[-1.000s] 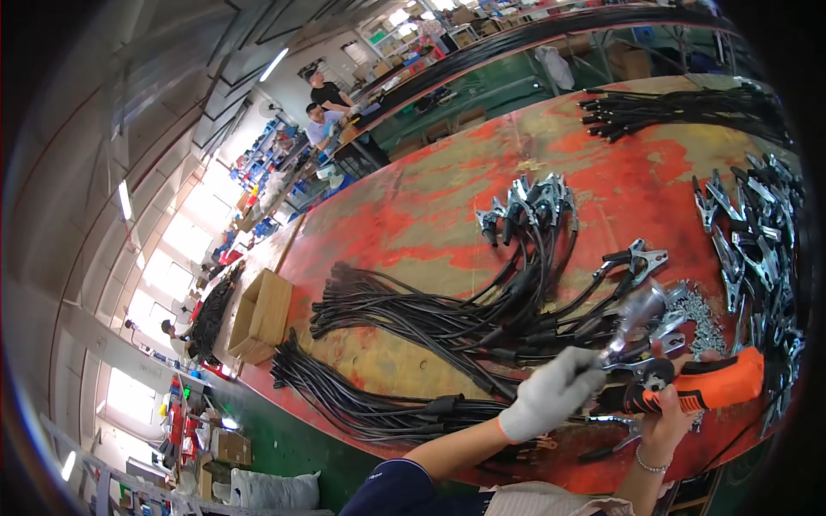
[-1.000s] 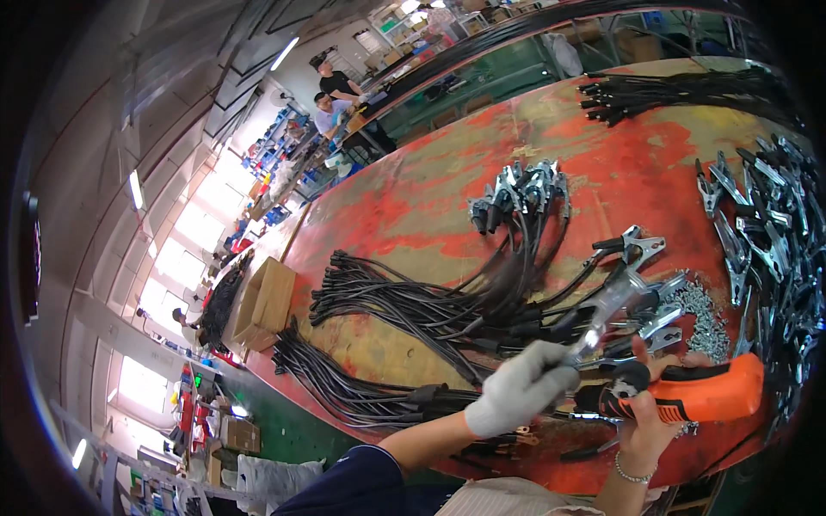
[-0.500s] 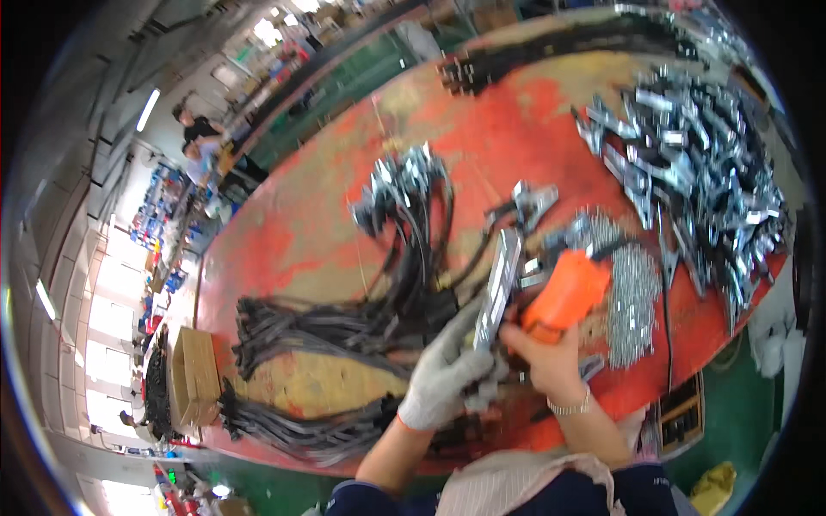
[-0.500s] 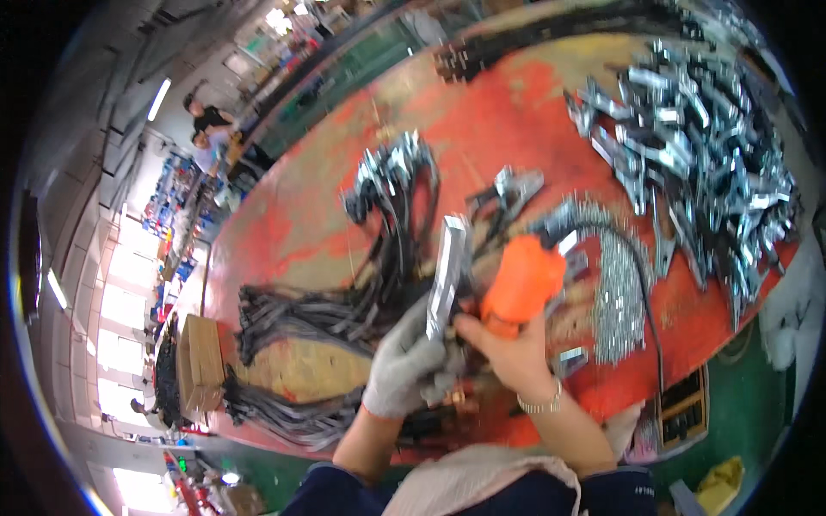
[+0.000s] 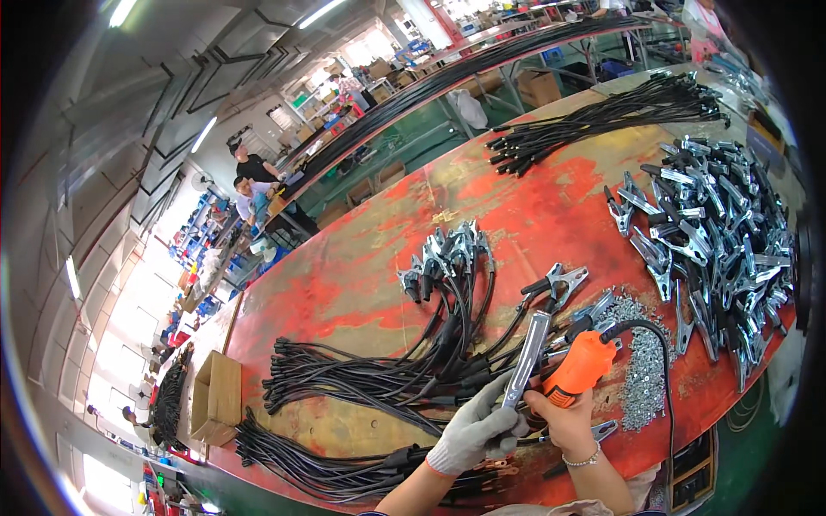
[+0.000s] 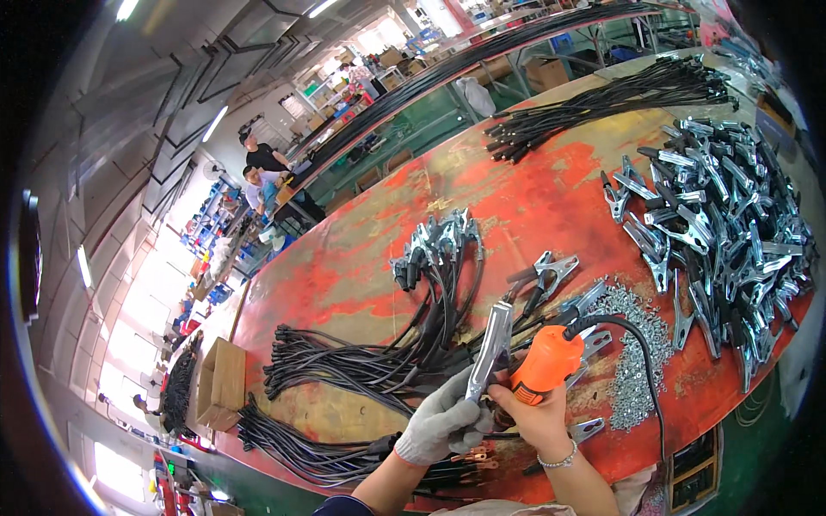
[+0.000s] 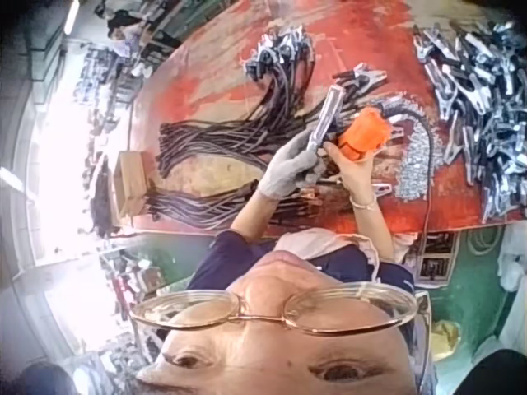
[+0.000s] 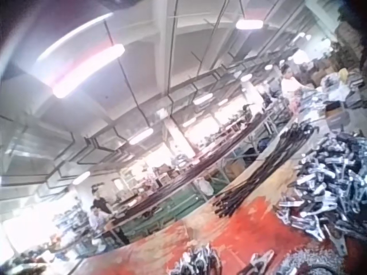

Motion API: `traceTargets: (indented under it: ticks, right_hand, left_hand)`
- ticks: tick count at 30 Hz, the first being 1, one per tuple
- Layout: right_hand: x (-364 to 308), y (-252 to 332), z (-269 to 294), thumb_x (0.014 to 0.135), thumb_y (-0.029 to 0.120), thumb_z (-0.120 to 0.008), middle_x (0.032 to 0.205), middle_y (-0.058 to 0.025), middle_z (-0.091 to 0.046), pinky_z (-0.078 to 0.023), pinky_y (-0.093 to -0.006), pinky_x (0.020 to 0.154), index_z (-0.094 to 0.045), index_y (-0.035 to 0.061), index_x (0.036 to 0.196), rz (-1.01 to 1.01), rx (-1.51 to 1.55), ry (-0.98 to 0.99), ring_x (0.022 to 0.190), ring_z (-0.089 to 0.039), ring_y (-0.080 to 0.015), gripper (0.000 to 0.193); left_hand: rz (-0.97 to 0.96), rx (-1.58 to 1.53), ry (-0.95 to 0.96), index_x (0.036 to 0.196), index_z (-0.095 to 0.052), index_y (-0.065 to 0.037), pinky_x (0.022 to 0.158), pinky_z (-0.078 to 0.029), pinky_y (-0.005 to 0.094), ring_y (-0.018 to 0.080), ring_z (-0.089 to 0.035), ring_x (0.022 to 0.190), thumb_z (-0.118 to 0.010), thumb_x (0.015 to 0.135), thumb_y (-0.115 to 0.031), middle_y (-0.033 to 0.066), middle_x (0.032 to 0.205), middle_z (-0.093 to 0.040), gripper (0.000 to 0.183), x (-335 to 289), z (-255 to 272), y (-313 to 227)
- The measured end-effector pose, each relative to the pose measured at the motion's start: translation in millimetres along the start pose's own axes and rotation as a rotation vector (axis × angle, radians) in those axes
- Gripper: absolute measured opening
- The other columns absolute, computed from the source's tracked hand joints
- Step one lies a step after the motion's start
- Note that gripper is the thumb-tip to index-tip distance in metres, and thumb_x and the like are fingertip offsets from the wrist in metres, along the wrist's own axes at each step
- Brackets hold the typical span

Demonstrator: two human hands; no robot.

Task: Assembling metal clips onto battery cables using a power drill.

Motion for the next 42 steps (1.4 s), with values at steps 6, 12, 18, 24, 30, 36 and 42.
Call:
traceTargets:
  ticks: [6,12,18,24,30,36,42]
  right_hand:
    - [-1,0,-2,0.072,-0.009,-0.073,0.09,-0.0066,-0.064,-0.054,-0.028,0.074,-0.047,0.0027,0.116,-0.008,0.062,-0.02,0.083,-0.063,-0.0137,0.053]
    - [-1,3,2,0.071,-0.01,-0.073,0.09,-0.0065,-0.064,-0.055,-0.0286,0.074,-0.046,0.0036,0.116,0.046,0.017,0.039,0.083,-0.063,-0.0137,0.054]
    - [0,2,3,0.071,-0.009,-0.073,0.09,-0.0069,-0.064,-0.055,-0.0282,0.073,-0.046,0.0038,0.117,0.035,0.016,-0.019,0.081,-0.064,-0.014,0.055]
    - [-1,0,3,0.072,-0.009,-0.072,0.09,-0.0075,-0.063,-0.055,-0.0288,0.072,-0.046,0.0033,0.118,-0.001,0.083,-0.029,0.081,-0.064,-0.0142,0.055]
    - [1,-2,4,0.073,-0.009,-0.072,0.091,-0.007,-0.063,-0.055,-0.029,0.073,-0.045,0.0031,0.118,0.015,0.077,0.018,0.082,-0.063,-0.0142,0.054]
    - [3,4,1,0.073,-0.009,-0.072,0.091,-0.007,-0.063,-0.054,-0.0278,0.075,-0.045,0.0028,0.119,0.016,0.082,0.048,0.082,-0.063,-0.0132,0.054]
    - [-7,34,17,0.074,-0.006,-0.072,0.097,-0.005,-0.062,-0.051,-0.0258,0.071,-0.046,-0.0001,0.12,0.248,-0.068,-0.148,0.08,-0.061,-0.0121,0.053]
  left_hand:
    - [-0.02,-0.01,0.049,0.142,-0.03,-0.011,0.044,-0.034,0.018,0.0081,-0.051,0.055,-0.064,0.087,-0.022,0.0048,0.081,-0.057,0.066,2,-5,4]
    - [-0.012,-0.03,0.017,0.141,-0.032,-0.01,0.042,-0.032,0.0181,0.0089,-0.05,0.054,-0.066,0.085,-0.022,0.0057,0.078,-0.056,0.067,-1,-6,0]
    - [-0.033,-0.014,0.019,0.142,-0.029,-0.011,0.043,-0.031,0.0169,0.0069,-0.05,0.055,-0.062,0.088,-0.02,0.0041,0.077,-0.055,0.064,-1,-9,-1]
    - [-0.008,-0.026,0.011,0.142,-0.031,-0.01,0.042,-0.032,0.0175,0.0083,-0.05,0.054,-0.063,0.087,-0.02,0.0052,0.076,-0.055,0.064,3,-6,5]
    - [0.008,-0.029,0.005,0.14,-0.032,-0.01,0.042,-0.032,0.0187,0.0089,-0.049,0.053,-0.064,0.086,-0.021,0.0054,0.074,-0.054,0.064,3,-5,6]
    - [-0.04,-0.009,-0.004,0.137,-0.034,-0.009,0.042,-0.032,0.0193,0.0097,-0.05,0.054,-0.067,0.085,-0.024,0.0066,0.075,-0.056,0.063,7,-7,2]
    - [-0.157,0.097,-0.202,0.135,-0.031,-0.002,0.052,-0.053,0.0244,0.0188,-0.064,0.081,-0.058,0.084,-0.008,0.0162,0.118,-0.056,0.058,14,14,-7]
Point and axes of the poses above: each hand's wrist, its own x-axis towards the middle knuckle, its own z-axis out of the back of the hand, y = z × x, the point moved 8 cm from there along x, towards the middle knuckle
